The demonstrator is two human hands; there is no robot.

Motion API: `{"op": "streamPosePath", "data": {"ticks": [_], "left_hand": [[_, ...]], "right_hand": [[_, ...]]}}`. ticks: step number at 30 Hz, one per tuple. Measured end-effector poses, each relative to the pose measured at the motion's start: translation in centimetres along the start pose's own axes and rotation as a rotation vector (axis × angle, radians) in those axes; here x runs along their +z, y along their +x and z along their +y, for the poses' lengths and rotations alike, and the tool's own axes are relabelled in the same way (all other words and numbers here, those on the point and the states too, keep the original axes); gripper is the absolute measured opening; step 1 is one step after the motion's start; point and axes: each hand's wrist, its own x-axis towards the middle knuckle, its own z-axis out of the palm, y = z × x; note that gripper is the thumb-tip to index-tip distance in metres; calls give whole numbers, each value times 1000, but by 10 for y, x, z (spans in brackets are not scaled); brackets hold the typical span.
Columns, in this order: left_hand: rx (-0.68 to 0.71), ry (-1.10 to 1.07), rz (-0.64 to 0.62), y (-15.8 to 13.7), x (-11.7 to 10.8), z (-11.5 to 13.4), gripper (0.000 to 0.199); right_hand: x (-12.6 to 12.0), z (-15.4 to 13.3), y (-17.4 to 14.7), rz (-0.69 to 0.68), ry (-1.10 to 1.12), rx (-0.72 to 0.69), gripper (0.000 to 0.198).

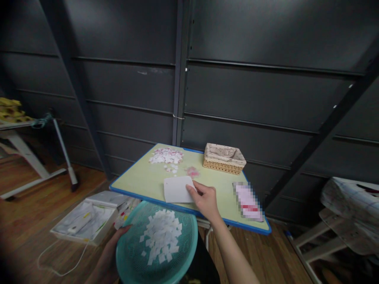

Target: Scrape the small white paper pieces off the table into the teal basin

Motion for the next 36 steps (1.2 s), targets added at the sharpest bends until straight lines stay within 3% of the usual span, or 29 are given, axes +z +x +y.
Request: {"op": "streamPosePath", "data": {"ticks": [6, 12, 19, 22, 26, 36], "left_hand": [[13, -5, 21, 0, 1, 0, 60], [-20, -33, 102, 5, -5, 0, 71], [-86, -64, 157, 10, -9, 0, 73], [-51, -37, 175, 4, -3, 0, 72], [16, -16, 176, -5, 4, 0, 79], [-67, -34, 180, -4, 5, 1, 77]], "right_hand": [[-2, 17, 60, 234, -111, -35, 38], [24, 41, 112, 90, -177, -114, 30], [40, 53, 110, 94, -168, -113, 30], [39, 55, 109, 58, -172, -103, 29], [36, 52, 108, 126, -208, -79, 29], [34, 52, 104, 65, -123, -67, 35]]}}
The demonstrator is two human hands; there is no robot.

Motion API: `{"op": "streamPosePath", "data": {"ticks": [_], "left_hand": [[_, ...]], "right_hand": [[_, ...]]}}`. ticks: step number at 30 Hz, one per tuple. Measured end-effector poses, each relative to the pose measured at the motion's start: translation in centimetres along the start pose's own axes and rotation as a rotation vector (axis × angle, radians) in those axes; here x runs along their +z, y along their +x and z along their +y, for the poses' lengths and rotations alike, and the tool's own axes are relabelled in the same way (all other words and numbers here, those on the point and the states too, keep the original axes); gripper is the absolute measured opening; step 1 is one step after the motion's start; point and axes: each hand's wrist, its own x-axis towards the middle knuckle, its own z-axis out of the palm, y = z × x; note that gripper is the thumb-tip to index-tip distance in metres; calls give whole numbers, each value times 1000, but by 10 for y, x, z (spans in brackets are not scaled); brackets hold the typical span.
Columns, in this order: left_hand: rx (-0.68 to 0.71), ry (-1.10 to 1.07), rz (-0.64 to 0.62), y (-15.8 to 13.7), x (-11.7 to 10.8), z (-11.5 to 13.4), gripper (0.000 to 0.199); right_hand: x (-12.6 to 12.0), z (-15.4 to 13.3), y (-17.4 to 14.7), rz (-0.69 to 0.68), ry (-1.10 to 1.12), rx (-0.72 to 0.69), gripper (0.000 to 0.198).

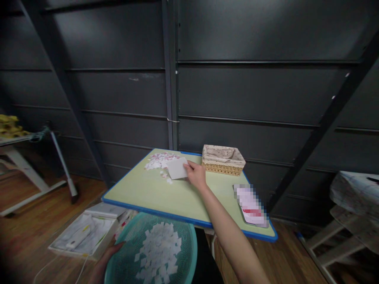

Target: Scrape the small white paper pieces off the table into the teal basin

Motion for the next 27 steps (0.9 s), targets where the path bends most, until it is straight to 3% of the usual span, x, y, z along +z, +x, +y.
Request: {"op": "streamPosePath", "data": {"ticks": [7, 13, 18, 22, 27], "left_hand": [[-44, -1, -16, 0, 0, 0, 76], [49, 32, -3, -6, 3, -1, 68], [37, 49, -35, -9, 3, 0, 65], [53, 54, 0, -7, 3, 0, 64], [-5, 5, -2, 4, -5, -1, 68]], "right_hand": [[3, 0, -1, -40, 22, -19, 36], [2, -2, -1, -74, 17, -15, 37], [-3, -1, 1, -93, 82, 42, 39], [-6, 4, 3, -64, 144, 110, 40], [-8, 4, 4, -41, 99, 88, 38]]}}
